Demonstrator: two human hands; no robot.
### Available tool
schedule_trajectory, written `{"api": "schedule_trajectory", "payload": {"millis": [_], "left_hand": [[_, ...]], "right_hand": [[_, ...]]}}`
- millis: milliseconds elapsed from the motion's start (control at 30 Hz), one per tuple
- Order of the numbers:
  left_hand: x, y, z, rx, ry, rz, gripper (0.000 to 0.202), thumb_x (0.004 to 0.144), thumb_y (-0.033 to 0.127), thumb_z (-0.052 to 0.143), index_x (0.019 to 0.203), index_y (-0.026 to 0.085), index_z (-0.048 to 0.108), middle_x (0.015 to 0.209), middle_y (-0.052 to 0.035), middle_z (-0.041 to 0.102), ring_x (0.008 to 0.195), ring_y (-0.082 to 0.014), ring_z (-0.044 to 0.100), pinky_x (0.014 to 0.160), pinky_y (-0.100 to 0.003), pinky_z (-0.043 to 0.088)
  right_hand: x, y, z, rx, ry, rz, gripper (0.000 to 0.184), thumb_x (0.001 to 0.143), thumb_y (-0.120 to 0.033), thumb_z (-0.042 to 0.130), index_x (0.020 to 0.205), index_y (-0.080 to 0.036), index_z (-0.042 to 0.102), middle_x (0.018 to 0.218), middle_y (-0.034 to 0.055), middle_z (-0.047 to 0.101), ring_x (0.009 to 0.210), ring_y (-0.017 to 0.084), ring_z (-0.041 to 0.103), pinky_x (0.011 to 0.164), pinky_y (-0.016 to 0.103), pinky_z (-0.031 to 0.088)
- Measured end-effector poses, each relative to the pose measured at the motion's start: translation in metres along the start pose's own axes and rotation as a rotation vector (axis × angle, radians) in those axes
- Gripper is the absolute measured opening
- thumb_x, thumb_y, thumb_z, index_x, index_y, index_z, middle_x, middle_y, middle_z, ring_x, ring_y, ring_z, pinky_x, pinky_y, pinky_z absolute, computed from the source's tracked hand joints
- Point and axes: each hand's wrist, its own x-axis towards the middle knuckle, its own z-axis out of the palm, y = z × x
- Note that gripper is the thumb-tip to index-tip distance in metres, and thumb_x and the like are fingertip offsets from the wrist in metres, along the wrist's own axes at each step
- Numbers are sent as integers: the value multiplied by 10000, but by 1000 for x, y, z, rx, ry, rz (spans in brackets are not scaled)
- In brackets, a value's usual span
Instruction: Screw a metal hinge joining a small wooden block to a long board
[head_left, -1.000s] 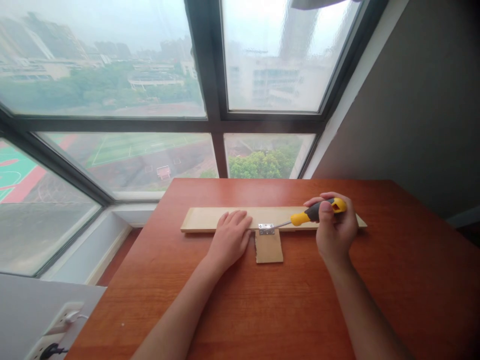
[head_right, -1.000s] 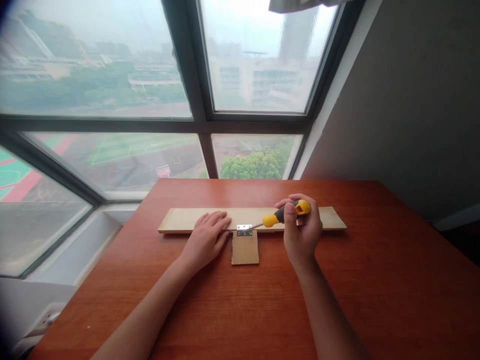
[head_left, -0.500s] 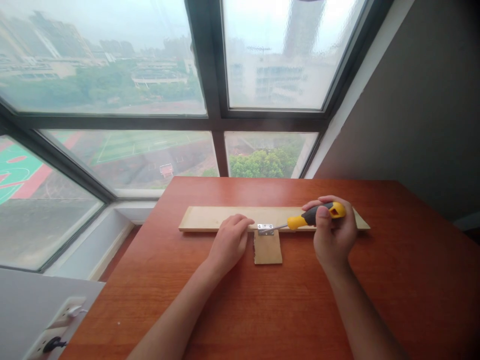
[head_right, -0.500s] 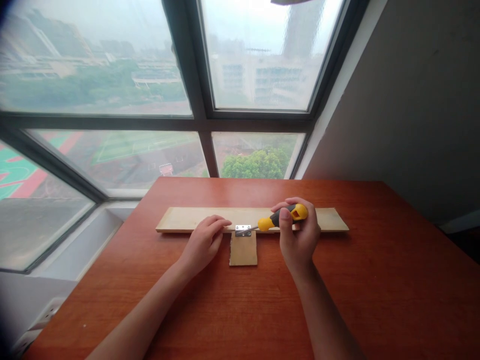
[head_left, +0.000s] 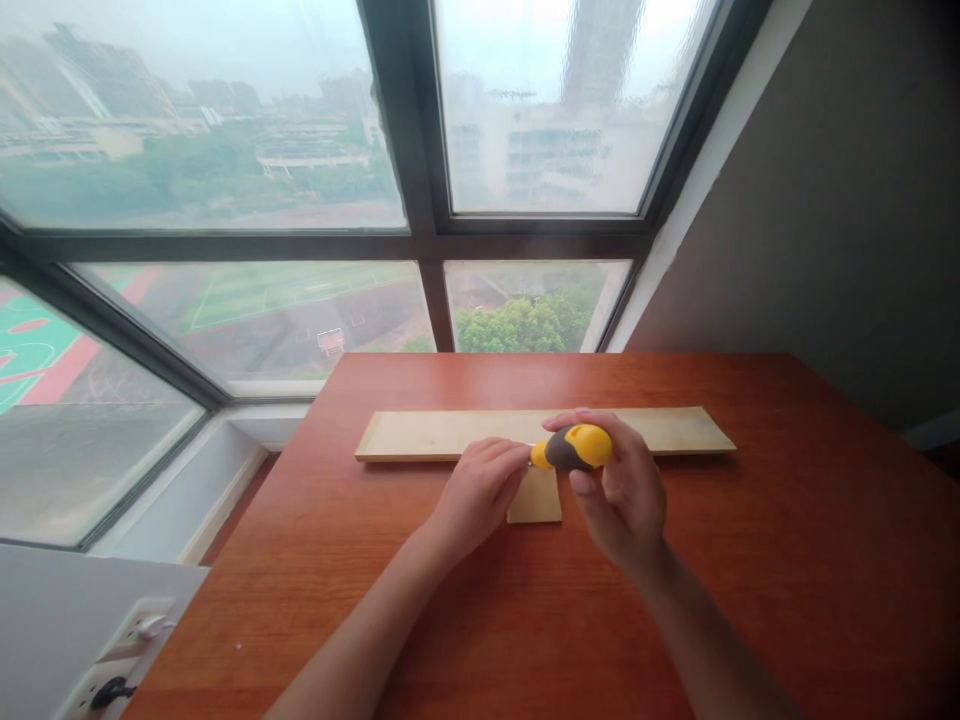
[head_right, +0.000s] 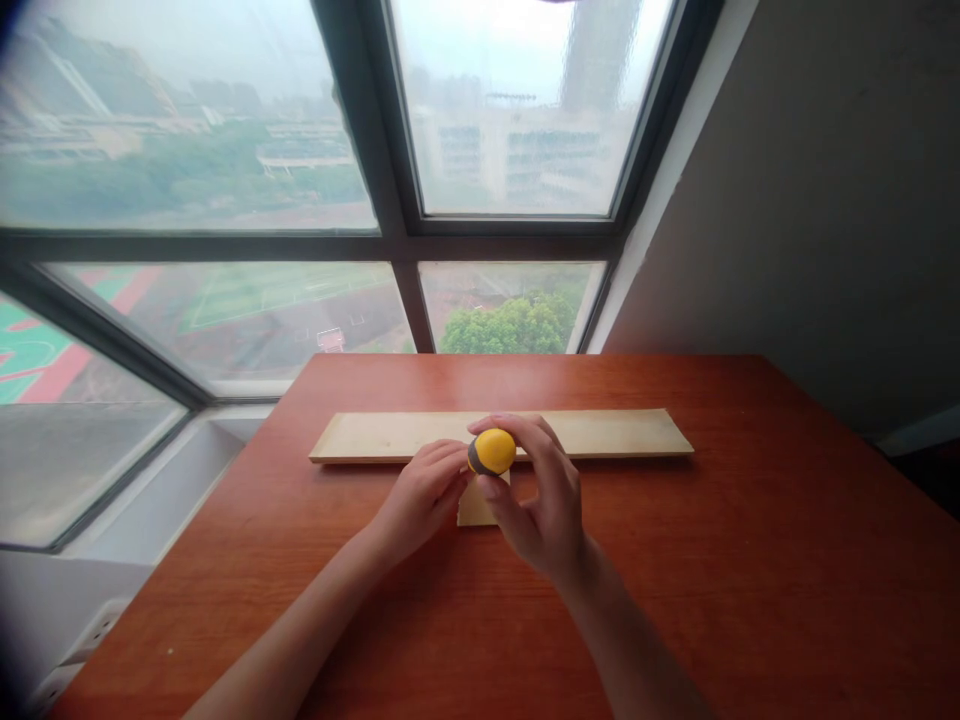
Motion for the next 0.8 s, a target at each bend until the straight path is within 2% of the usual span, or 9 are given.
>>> {"api": "schedule_trajectory", "payload": {"millis": [100,200,367,467,633,800], "left_hand": [[2,0,2,-36,55,-22,259,1003,252,454,1058,228,705,1036,-64,742,948,-203,655,862,-346,477],[1,-3,5,-44,108,-63,234,989,295,502,1012,228,725,985,-53,757,899,-195,674,824,-326,490],[2,-3,9,-26,169,-111,185,949,305,570,926,226,736,888,-41,760,816,-184,676,767,-307,504],[4,-3,10,-7,214,-134,154,914,287,610,851,211,729,819,-41,744,776,-183,662,729,-300,502],[8,-3,10,14,240,-162,113,868,236,643,774,205,698,768,-29,704,742,-174,623,705,-288,488],[12,-4,14,1,230,-164,116,860,238,644,750,203,656,780,-21,685,762,-170,607,722,-283,478]], "right_hand": [[-1,-4,0,-11,-76,7,409,940,-222,477,1347,-255,500,1205,107,642,1111,269,609,930,512,512],[0,-7,0,-44,-89,-1,418,933,-220,480,1350,-246,512,1233,108,626,1117,267,598,936,499,502],[0,-6,4,-73,-6,-16,537,838,-168,649,1345,-271,504,1216,85,629,1029,236,620,881,436,529],[-1,-4,8,-118,40,-19,583,796,-122,701,1326,-281,515,1194,73,636,1042,232,625,884,413,535],[-2,-1,12,-166,36,-30,624,793,-102,710,1347,-285,489,1136,53,661,1029,212,642,939,410,517],[0,-3,12,-162,101,57,561,809,-164,717,1314,-282,502,1137,57,660,973,203,658,868,392,551]]}}
